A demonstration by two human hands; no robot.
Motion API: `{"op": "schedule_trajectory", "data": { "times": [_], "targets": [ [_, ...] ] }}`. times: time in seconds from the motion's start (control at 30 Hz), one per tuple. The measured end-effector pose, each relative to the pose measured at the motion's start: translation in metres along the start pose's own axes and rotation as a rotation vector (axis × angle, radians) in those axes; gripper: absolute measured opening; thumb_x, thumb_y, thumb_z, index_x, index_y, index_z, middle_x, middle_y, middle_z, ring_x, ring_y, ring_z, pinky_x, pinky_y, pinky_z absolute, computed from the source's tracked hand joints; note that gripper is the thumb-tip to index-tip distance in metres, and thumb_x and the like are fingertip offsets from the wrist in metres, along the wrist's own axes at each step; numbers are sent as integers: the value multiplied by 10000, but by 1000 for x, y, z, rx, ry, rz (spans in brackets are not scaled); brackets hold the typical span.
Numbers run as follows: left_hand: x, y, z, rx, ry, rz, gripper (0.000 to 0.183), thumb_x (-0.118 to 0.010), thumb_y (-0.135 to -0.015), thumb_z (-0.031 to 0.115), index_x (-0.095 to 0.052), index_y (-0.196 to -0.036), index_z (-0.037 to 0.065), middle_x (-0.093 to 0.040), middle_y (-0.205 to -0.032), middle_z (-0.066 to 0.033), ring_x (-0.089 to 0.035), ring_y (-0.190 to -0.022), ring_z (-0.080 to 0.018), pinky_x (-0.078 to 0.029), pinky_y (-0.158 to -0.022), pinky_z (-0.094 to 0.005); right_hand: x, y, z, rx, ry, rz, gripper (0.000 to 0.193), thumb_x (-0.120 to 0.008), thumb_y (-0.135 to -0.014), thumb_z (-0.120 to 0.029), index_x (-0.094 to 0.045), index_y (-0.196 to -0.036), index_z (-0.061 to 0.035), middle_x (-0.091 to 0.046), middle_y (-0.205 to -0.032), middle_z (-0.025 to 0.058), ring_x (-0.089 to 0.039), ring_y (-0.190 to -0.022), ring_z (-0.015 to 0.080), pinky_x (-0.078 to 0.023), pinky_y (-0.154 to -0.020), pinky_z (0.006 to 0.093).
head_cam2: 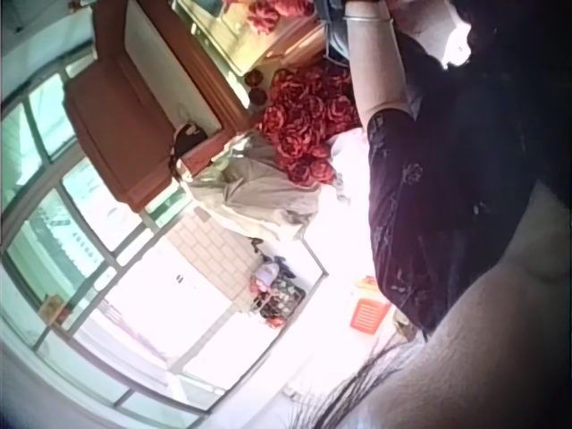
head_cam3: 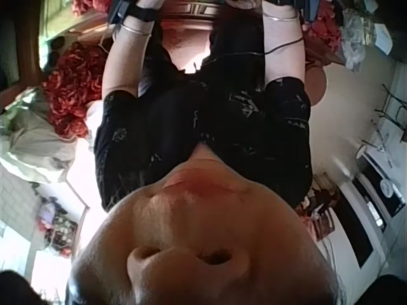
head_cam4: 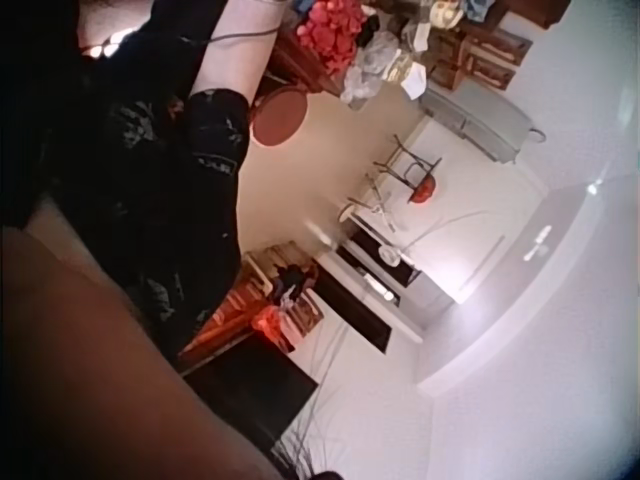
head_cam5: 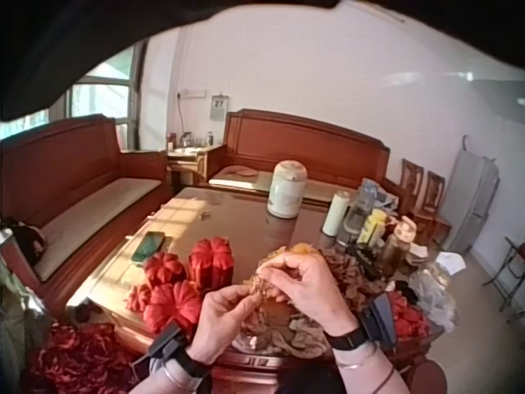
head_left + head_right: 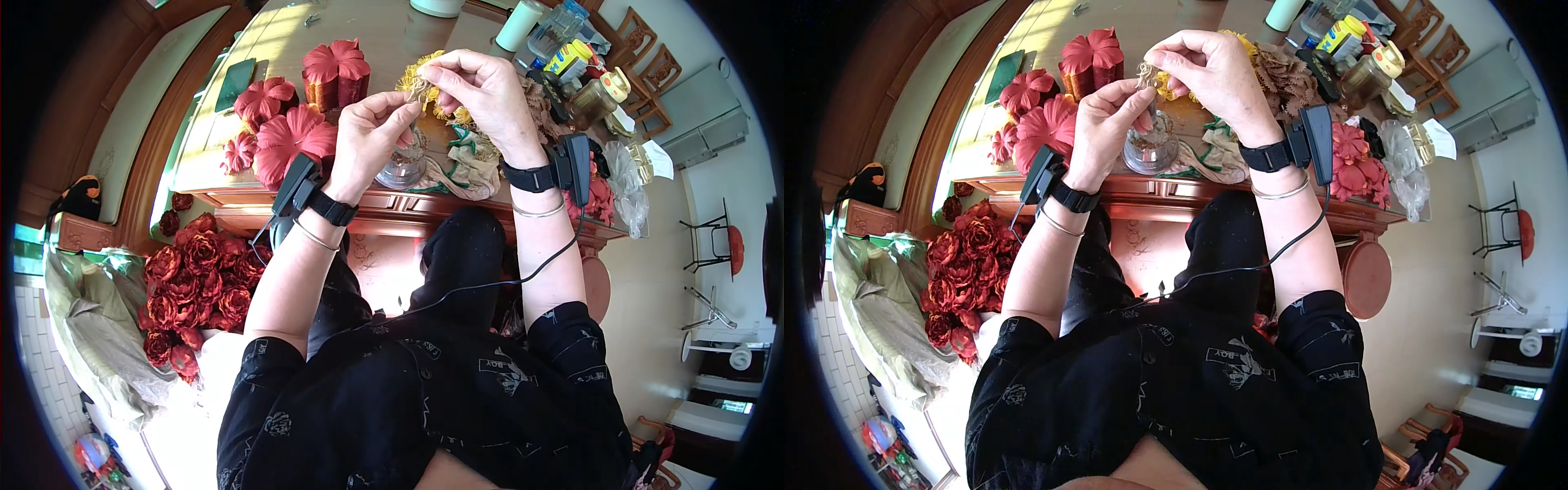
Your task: Assembling and fluffing decorative tissue or fabric flowers by pulling apart layers.
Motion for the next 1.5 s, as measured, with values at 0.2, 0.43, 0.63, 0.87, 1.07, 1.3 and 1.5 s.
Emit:
{"op": "schedule_trajectory", "data": {
  "times": [0.2,0.43,0.63,0.87,1.07,1.3,1.5],
  "targets": [
    [1,-1,-3,-4,14,10,217,-685,-873,140,-669,-1010,-28,-625,-685,11,-536,-555,-24,-447,-518,-176,-1,-1,-5,25,73,-14,155,-658,-889,-159,-695,-949,-21,-666,-739,18,-606,-616,54,-499,-568,190],
    [1,-2,-2,-6,7,10,208,-686,-870,134,-672,-1005,-25,-626,-685,12,-541,-558,-23,-450,-519,-175,-2,0,-12,140,230,11,119,-672,-861,-132,-692,-898,-21,-679,-753,45,-624,-632,92,-494,-583,218],
    [1,-1,-2,-12,23,14,206,-688,-868,132,-674,-1003,-23,-627,-682,11,-542,-559,-22,-450,-520,-173,-6,2,-19,251,370,53,122,-685,-832,-134,-675,-849,-13,-667,-761,80,-635,-647,154,-493,-602,251],
    [0,-1,-2,-17,25,9,206,-691,-865,127,-672,-997,-30,-625,-667,8,-539,-553,-25,-442,-514,-173,-5,4,-23,230,384,41,123,-678,-835,-127,-673,-854,-6,-668,-757,86,-643,-648,157,-497,-601,256],
    [1,-1,-1,9,-11,-5,152,-652,-896,124,-661,-988,4,-635,-707,-2,-567,-584,-46,-452,-551,-183,-3,3,-19,138,241,24,116,-662,-864,-114,-686,-886,-3,-681,-744,69,-642,-621,106,-496,-561,227],
    [1,-2,-2,-10,23,9,203,-692,-866,130,-672,-988,-30,-622,-682,13,-535,-555,-25,-442,-516,-175,-5,6,-15,129,230,54,108,-658,-873,-111,-687,-902,-11,-673,-741,54,-637,-621,91,-491,-557,213],
    [1,-1,-1,-1,-11,-12,149,-651,-897,128,-665,-978,5,-636,-703,-5,-567,-588,-48,-453,-555,-180,-4,7,-13,116,179,65,108,-657,-875,-114,-687,-900,-13,-671,-747,49,-636,-626,93,-486,-563,211]
  ]
}}
Point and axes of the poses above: each hand's wrist, its own y-axis away from the middle knuckle, its own x-axis out of the back of the hand, z = x × y, the point moved 4 cm from there along -y, towards the middle knuckle
